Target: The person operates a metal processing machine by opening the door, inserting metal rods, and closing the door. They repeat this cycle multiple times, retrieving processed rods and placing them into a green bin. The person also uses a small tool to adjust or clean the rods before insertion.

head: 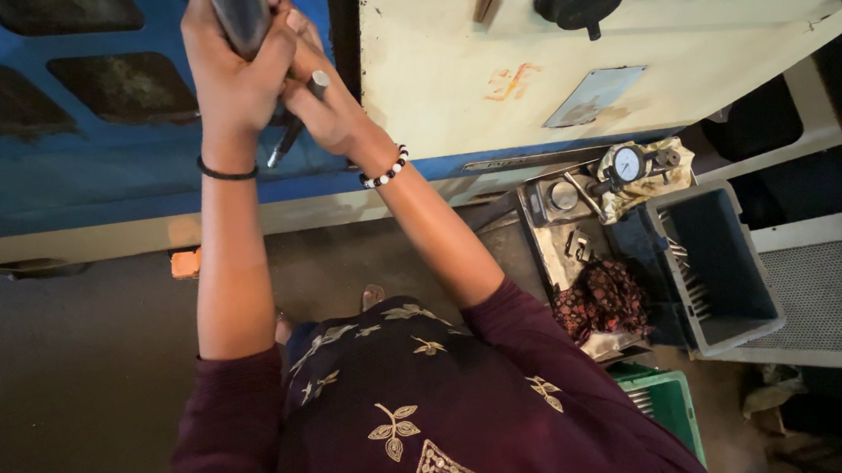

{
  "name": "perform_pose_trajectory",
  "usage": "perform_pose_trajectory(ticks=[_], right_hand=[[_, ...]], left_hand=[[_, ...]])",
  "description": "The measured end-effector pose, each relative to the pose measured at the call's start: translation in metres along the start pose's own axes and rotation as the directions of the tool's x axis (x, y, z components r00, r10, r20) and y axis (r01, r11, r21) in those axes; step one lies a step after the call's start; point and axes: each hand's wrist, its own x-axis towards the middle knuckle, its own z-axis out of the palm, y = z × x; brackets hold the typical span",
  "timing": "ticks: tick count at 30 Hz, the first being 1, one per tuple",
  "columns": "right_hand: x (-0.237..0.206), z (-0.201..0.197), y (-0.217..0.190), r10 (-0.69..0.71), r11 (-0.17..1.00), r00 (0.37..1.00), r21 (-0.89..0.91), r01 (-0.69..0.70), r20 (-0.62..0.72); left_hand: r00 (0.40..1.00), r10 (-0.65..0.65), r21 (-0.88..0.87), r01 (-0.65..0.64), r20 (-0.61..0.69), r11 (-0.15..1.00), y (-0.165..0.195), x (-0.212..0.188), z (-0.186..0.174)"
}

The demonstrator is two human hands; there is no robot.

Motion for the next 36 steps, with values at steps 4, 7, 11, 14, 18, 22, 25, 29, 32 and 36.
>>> perform_pose_trajectory(ticks=[4, 7, 11, 14, 18, 22, 25, 29, 32, 36], right_hand=[[0.000, 0.000, -0.003, 0.055, 0.998, 0.998, -0.017, -0.055, 0.018], [0.000, 0.001, -0.004, 0.054, 0.999, 0.998, -0.007, -0.054, 0.013], [-0.001, 0.001, 0.000, 0.017, 1.000, 1.000, 0.015, -0.017, -0.005], [-0.001, 0.002, 0.004, 0.012, 1.000, 1.000, -0.026, -0.012, -0.003], [-0.003, 0.003, 0.010, -0.004, 0.999, 1.000, -0.032, 0.003, -0.011], [-0.004, 0.004, 0.011, 0.008, 0.999, 1.000, -0.042, -0.009, -0.006], [-0.003, 0.003, 0.007, 0.024, 0.999, 1.000, -0.029, -0.024, -0.001], [-0.003, 0.002, -0.001, 0.040, 0.998, 0.999, 0.043, -0.040, 0.001], [-0.001, 0.002, -0.004, 0.036, 0.999, 0.999, 0.020, -0.036, 0.004], [-0.002, 0.003, 0.000, 0.049, 0.999, 0.999, -0.008, -0.049, 0.004]], left_hand=[[1.000, 0.005, -0.006, -0.005, 0.000, 1.000, -0.001, 0.000, 0.000], [1.000, 0.027, -0.018, -0.026, 0.008, 0.999, -0.001, 0.000, -0.001], [1.000, 0.022, -0.021, -0.022, 0.012, 1.000, -0.002, -0.001, -0.001], [1.000, 0.017, -0.032, -0.017, 0.014, 0.999, -0.002, -0.001, -0.001], [0.999, 0.035, 0.005, -0.036, 0.011, 0.999, -0.001, -0.001, -0.001], [0.999, 0.052, 0.022, -0.052, 0.017, 0.998, -0.001, -0.001, -0.001], [0.999, 0.040, 0.007, -0.040, 0.018, 0.999, 0.000, -0.001, -0.001], [1.000, 0.025, -0.010, -0.025, 0.013, 1.000, 0.001, -0.001, -0.001], [0.999, 0.043, 0.036, -0.043, 0.010, 0.998, 0.002, -0.002, -0.001], [0.999, 0.045, 0.040, -0.045, 0.009, 0.998, 0.002, -0.002, -0.001]])
